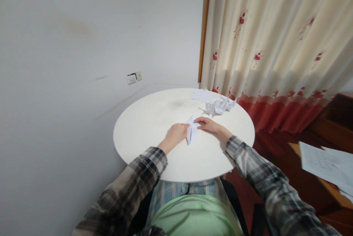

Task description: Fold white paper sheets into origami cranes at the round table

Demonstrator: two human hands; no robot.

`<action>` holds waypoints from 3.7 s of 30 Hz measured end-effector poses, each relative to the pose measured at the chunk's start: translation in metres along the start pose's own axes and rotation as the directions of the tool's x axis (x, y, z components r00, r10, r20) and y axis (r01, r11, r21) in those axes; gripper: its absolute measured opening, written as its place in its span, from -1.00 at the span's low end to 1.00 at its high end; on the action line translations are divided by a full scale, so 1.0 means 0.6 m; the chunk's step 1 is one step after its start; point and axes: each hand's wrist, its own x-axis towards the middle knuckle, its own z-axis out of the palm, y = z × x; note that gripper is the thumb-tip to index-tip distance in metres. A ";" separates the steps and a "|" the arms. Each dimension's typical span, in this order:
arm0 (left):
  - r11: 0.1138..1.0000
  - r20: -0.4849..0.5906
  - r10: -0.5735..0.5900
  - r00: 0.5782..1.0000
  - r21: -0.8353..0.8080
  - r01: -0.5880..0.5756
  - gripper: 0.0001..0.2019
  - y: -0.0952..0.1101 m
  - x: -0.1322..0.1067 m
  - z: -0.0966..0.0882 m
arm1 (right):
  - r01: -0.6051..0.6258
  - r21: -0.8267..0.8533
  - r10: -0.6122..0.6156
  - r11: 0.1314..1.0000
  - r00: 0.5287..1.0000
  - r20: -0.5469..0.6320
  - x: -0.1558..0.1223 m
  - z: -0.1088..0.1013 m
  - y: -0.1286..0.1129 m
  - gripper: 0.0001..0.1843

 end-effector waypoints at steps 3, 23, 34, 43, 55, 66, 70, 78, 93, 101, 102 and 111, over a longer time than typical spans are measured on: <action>0.998 -0.038 0.063 0.997 0.021 -0.062 -0.68 0.000 -0.001 0.003 | 0.004 -0.006 -0.004 1.000 1.000 -0.001 0.000 0.000 -0.003 -0.66; 0.980 -0.086 0.174 0.981 -0.079 -0.181 -0.65 -0.010 0.003 0.033 | -0.018 -0.248 -0.021 0.969 0.988 -0.150 -0.009 0.015 -0.036 -0.81; 0.966 -0.067 0.218 0.974 -0.128 -0.225 -0.70 -0.005 0.004 0.024 | 0.178 -0.342 -0.176 0.923 0.984 0.037 -0.015 0.048 -0.071 -0.61; 0.960 -0.065 0.214 0.975 -0.169 -0.222 -0.69 -0.004 0.006 0.017 | 0.091 -0.390 -0.094 0.916 0.996 0.013 -0.011 0.047 -0.051 -0.55; 0.959 -0.060 0.193 0.979 -0.199 -0.201 -0.64 -0.011 0.005 0.025 | -0.119 -0.496 0.102 0.860 0.993 -0.062 -0.018 0.043 -0.050 -0.46; 0.941 -0.020 0.187 0.982 -0.282 -0.185 -0.67 -0.010 0.006 0.033 | -0.121 -0.600 0.116 0.791 0.992 -0.048 -0.020 0.040 -0.067 -0.48; 0.927 0.001 0.168 0.986 -0.340 -0.158 -0.62 -0.009 0.006 0.034 | -0.120 -0.629 0.144 0.768 0.990 -0.013 -0.021 0.039 -0.067 -0.48; 0.906 -0.059 0.067 0.996 -0.415 -0.085 -0.62 -0.014 0.010 0.035 | -0.142 -0.627 0.188 0.766 0.982 0.008 -0.021 0.037 -0.068 -0.50; 0.932 -0.120 0.111 0.987 -0.333 -0.146 -0.68 -0.031 0.016 0.052 | -0.098 -0.572 0.172 0.814 0.982 0.076 -0.020 0.035 -0.087 -0.46; 0.968 -0.097 0.085 0.992 -0.228 -0.106 -0.68 -0.027 0.011 0.035 | -0.120 -0.582 0.188 0.804 0.980 0.058 -0.019 0.035 -0.082 -0.47; 0.973 -0.094 0.084 0.992 -0.206 -0.102 -0.69 -0.026 0.010 0.031 | -0.127 -0.589 0.193 0.798 0.980 0.050 -0.019 0.034 -0.082 -0.46; 0.998 -0.062 0.056 0.997 -0.030 -0.058 -0.75 -0.013 0.003 0.005 | -0.206 -0.637 0.240 0.742 0.970 -0.034 -0.016 0.033 -0.067 -0.47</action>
